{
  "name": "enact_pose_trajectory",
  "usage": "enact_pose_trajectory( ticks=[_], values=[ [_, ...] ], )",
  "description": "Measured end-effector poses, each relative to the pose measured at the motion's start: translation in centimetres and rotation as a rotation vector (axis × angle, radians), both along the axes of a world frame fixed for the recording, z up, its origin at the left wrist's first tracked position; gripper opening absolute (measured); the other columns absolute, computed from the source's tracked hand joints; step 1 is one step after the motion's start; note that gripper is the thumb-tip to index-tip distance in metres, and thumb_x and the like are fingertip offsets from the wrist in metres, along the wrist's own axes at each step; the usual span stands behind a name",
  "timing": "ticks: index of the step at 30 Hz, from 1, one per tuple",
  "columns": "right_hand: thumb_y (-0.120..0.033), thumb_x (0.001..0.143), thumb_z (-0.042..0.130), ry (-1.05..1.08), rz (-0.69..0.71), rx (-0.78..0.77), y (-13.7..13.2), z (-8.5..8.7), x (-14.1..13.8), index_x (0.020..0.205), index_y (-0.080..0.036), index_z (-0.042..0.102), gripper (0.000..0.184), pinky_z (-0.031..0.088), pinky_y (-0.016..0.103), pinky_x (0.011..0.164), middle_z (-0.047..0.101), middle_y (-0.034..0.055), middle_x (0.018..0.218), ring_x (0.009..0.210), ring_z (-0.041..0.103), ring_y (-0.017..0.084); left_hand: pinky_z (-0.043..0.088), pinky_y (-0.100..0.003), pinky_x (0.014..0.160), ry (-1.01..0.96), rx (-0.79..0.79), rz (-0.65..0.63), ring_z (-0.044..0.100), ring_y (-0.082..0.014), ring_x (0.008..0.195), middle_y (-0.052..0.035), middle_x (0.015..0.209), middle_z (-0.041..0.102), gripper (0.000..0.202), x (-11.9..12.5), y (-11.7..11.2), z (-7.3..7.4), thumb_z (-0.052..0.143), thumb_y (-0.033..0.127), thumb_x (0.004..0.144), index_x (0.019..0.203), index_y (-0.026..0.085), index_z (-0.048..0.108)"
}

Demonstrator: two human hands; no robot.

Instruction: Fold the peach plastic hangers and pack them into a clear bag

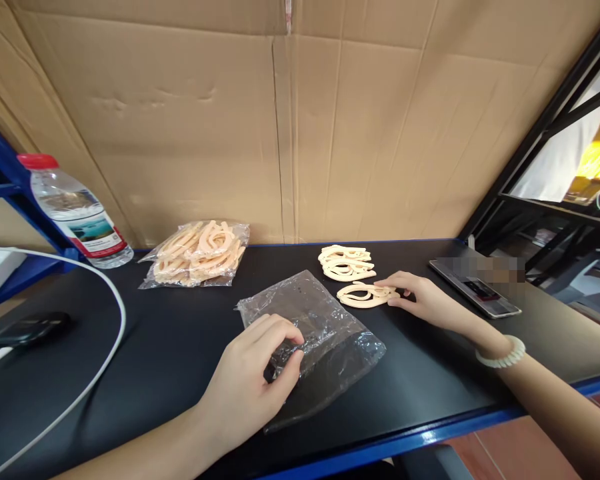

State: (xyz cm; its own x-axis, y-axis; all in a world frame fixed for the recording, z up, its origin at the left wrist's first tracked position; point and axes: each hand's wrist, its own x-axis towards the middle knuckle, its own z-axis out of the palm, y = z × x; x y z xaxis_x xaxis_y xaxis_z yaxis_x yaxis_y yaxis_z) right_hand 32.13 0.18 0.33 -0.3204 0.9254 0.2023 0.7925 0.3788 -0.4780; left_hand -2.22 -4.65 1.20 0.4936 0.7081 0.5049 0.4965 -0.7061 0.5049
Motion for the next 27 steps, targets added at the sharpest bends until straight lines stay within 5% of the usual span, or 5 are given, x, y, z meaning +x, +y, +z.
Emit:
enact_pose_trajectory(
  ticks=[4,10,14,20,27],
  values=[
    [-0.026,0.093,0.045,-0.043,-0.002,0.126,-1.9,-1.1,0.1,0.119,-0.024,0.064,0.033,0.047,0.04,0.091,0.065,0.0086,0.109,0.102,0.058,0.023,0.046,-0.026,0.068,-0.002,0.007,-0.006,0.056,-0.0139,0.075,-0.0007,0.086,0.062,0.01,0.0,0.0,0.1,0.051,0.013,0.087,0.089,0.021,0.056],
    [-0.03,0.094,0.043,-0.012,-0.09,0.149,-4.8,-1.4,-0.1,0.118,-0.023,0.064,0.032,0.049,0.037,0.087,0.067,0.0089,0.105,0.098,0.061,0.023,0.047,-0.026,0.07,0.004,0.018,-0.01,0.057,-0.0143,0.078,-0.0012,0.088,0.063,0.01,0.0,0.1,0.1,0.051,0.014,0.087,0.09,0.021,0.057],
    [-0.04,0.091,0.049,0.033,-0.176,0.06,-5.4,-0.8,-0.2,0.12,-0.022,0.062,0.037,0.051,0.036,0.076,0.067,0.009,0.102,0.089,0.062,0.023,0.048,-0.027,0.069,0.026,0.029,0.002,0.058,-0.0147,0.075,-0.0015,0.088,0.063,0.009,0.1,0.2,0.1,0.05,0.016,0.088,0.09,0.022,0.057],
    [-0.043,0.088,0.053,0.062,-0.204,-0.026,-3.9,-0.9,-0.2,0.091,-0.021,0.069,0.027,0.045,0.034,0.068,0.066,0.0091,0.095,0.081,0.059,0.021,0.048,-0.027,0.066,0.051,0.043,0.018,0.057,-0.0151,0.073,-0.0014,0.087,0.064,0.008,0.1,0.3,0.4,0.05,0.017,0.088,0.089,0.022,0.056],
    [-0.053,0.078,0.061,0.215,-0.23,-0.263,-3.3,-0.1,0.0,0.079,-0.018,0.062,0.035,0.036,0.028,0.056,0.06,0.0029,0.075,0.065,0.051,0.015,0.047,-0.026,0.068,0.048,0.049,0.013,0.057,-0.015,0.074,-0.001,0.088,0.063,0.009,0.1,0.2,0.5,0.051,0.014,0.087,0.09,0.022,0.055]
  ],
)
